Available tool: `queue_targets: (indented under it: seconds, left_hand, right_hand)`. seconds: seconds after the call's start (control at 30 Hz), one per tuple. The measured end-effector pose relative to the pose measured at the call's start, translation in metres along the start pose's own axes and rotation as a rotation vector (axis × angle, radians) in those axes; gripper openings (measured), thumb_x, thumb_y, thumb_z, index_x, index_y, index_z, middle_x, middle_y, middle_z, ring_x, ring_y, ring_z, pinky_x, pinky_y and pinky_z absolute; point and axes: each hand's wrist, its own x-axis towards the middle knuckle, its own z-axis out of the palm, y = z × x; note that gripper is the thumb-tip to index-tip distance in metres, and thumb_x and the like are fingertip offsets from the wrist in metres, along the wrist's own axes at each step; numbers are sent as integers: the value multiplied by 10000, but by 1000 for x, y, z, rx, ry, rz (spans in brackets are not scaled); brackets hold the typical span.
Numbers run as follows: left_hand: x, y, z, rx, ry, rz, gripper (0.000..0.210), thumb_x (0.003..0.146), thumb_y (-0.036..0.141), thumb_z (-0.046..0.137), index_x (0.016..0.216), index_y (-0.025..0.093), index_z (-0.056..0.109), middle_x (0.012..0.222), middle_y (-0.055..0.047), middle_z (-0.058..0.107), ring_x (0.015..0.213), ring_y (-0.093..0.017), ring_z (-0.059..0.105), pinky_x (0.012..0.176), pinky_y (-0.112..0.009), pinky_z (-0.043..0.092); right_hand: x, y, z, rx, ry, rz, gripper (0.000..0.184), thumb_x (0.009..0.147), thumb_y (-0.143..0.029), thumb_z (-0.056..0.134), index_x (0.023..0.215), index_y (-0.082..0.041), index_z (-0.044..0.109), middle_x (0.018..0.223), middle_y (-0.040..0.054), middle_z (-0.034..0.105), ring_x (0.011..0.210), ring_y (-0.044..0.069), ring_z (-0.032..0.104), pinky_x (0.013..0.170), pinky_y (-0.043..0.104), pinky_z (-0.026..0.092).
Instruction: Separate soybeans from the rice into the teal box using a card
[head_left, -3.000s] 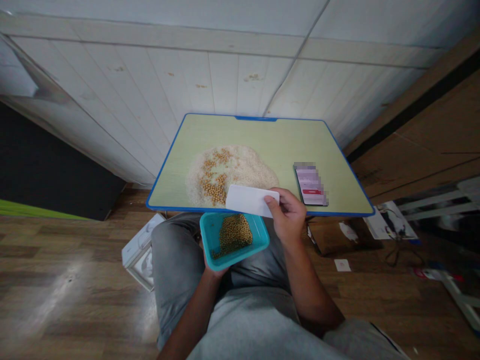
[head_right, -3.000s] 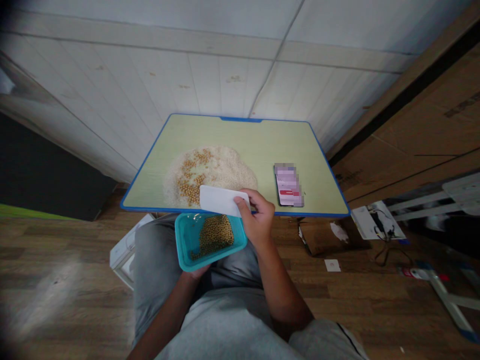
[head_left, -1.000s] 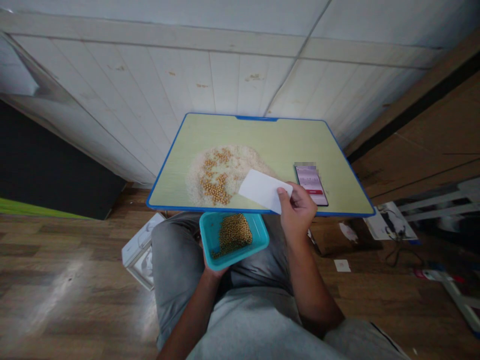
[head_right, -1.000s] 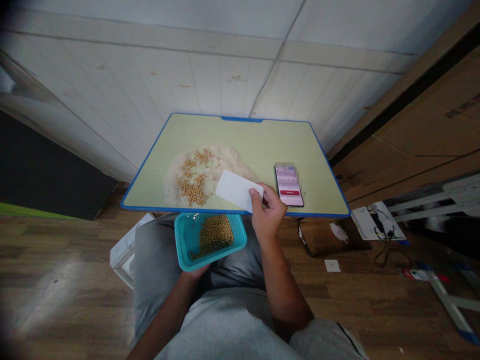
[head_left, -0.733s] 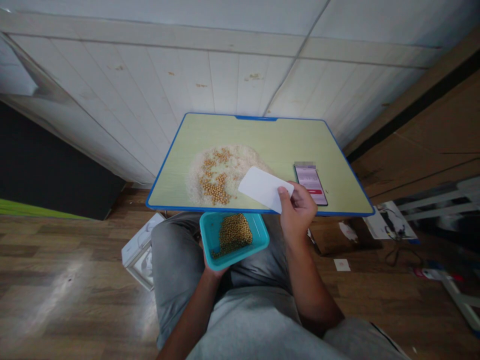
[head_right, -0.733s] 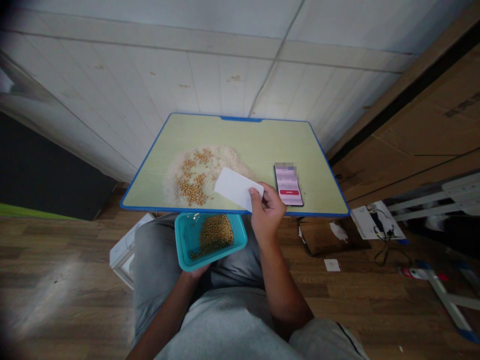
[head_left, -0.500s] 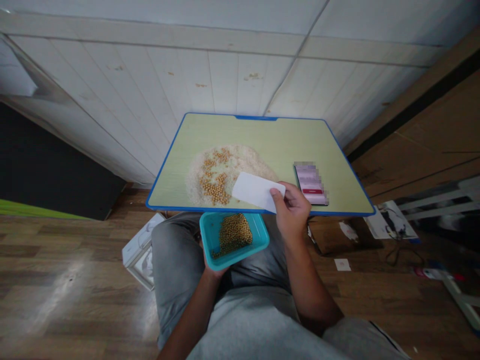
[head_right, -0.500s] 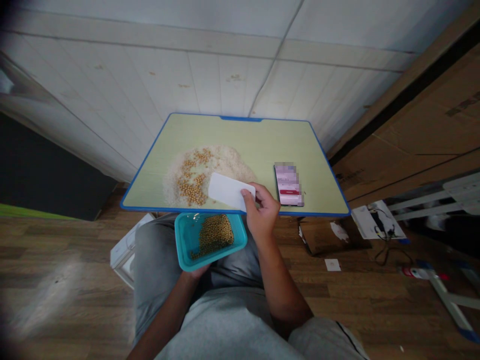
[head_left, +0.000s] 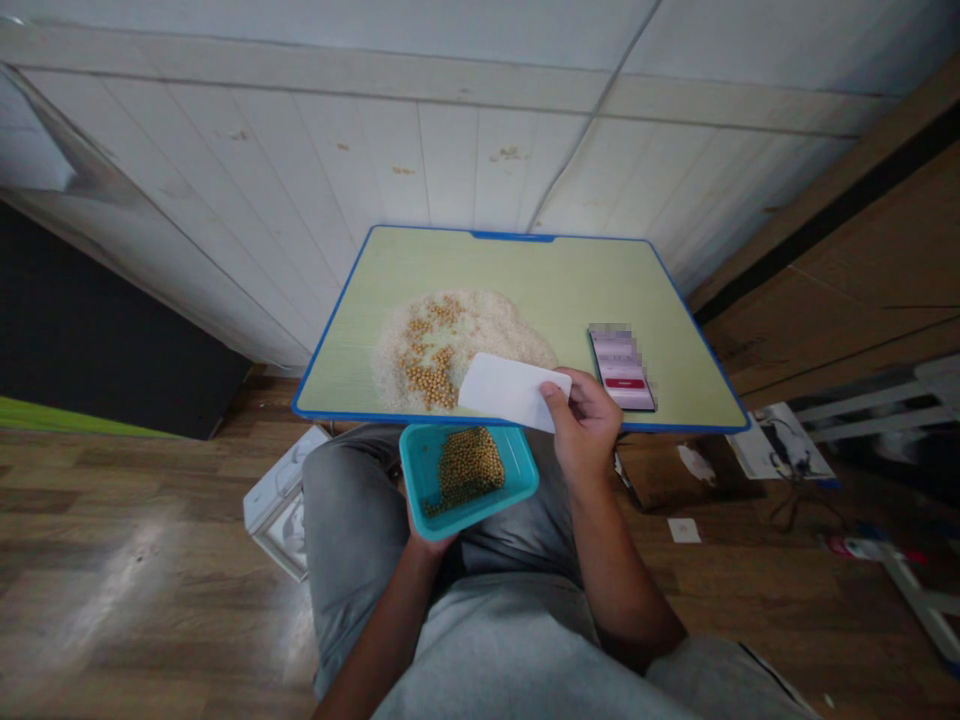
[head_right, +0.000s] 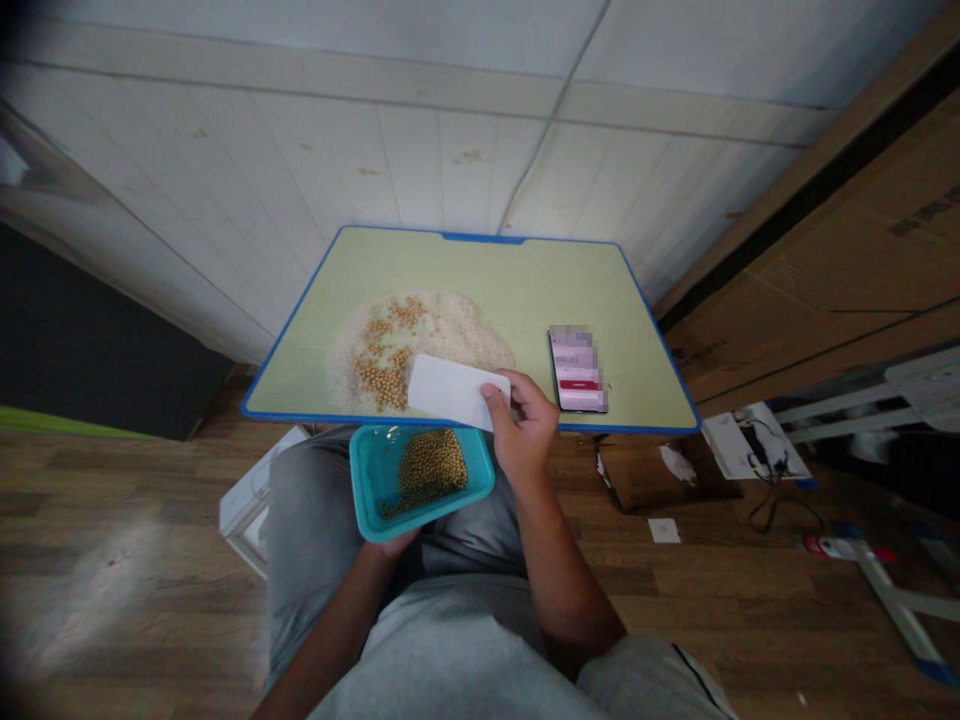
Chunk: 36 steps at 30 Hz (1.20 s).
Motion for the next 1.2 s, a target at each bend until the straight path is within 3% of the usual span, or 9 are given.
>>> queue_targets:
  seconds: [0.13, 0.23, 0.37, 0.5, 0.73, 0.9, 1.1, 1.2]
  left_hand:
    - [-1, 0, 0, -12, -13, 4, 1082, 997, 709, -148, 1570, 128, 562, 1632, -88, 556, 1488, -298, 587, 1304, -541, 382]
    - [-1, -2, -3, -23, -12, 15, 964, 1052, 680, -44, 1581, 130, 545, 1630, -88, 557, 1513, -302, 559, 1329, -565, 317]
    - [-1, -2, -6, -28, -10, 19, 830, 1098, 627, 83, 1572, 138, 558, 1628, -80, 566, 1518, -285, 554, 1323, -513, 346]
    - [-3, 1, -3, -7, -13, 3, 786, 1104, 613, 126, 1581, 149, 545, 1637, -67, 551, 1523, -286, 549, 1331, -539, 329]
    - [-7, 1, 0, 33, -29, -2, 972, 1046, 672, -67, 1564, 166, 580, 1619, -50, 576, 1512, -264, 563, 1303, -484, 402]
    - [-5, 1, 4, 30, -68, -11, 875, 1084, 648, 40, 1564, 156, 581, 1621, -56, 572, 1485, -250, 593, 1278, -452, 437]
    - [-6, 1, -3, 22, -60, -18, 818, 1092, 642, 104, 1575, 170, 567, 1628, -53, 566, 1530, -255, 542, 1313, -466, 380]
    - [-6, 1, -7, 9, -51, -13, 873, 1081, 650, 40, 1578, 157, 563, 1635, -63, 560, 1536, -261, 534, 1318, -469, 370]
  right_hand:
    - [-4, 1, 4, -15, -5, 16, 211, 862, -419, 805, 914, -216, 777, 765, -1, 755, 646, 146, 673, 571, 246, 540]
    - [-11, -1, 8, -36, -77, 30, 189, 869, -398, 788, 911, -214, 781, 739, -6, 752, 625, 141, 665, 562, 244, 532]
    - [-16, -2, 11, -76, -115, 39, 185, 883, -391, 773, 915, -209, 790, 742, -5, 755, 633, 138, 672, 575, 247, 535]
    - [-11, 4, 8, -117, -11, 40, 200, 880, -396, 776, 933, -203, 787, 746, -6, 744, 643, 144, 670, 578, 258, 536]
    - [3, 11, -1, -94, 138, 22, 237, 878, -406, 791, 951, -182, 766, 790, 17, 770, 707, 166, 719, 644, 277, 570]
    - [6, 10, -1, -46, 207, -7, 285, 868, -452, 806, 944, -183, 747, 808, 21, 772, 726, 168, 724, 645, 270, 575]
    - [4, 13, 0, -84, 145, -12, 270, 896, -453, 779, 955, -191, 749, 803, 17, 765, 723, 166, 720, 645, 271, 578]
    - [2, 13, -1, -94, 77, -10, 241, 903, -432, 776, 958, -197, 765, 816, 17, 772, 727, 163, 717, 649, 273, 578]
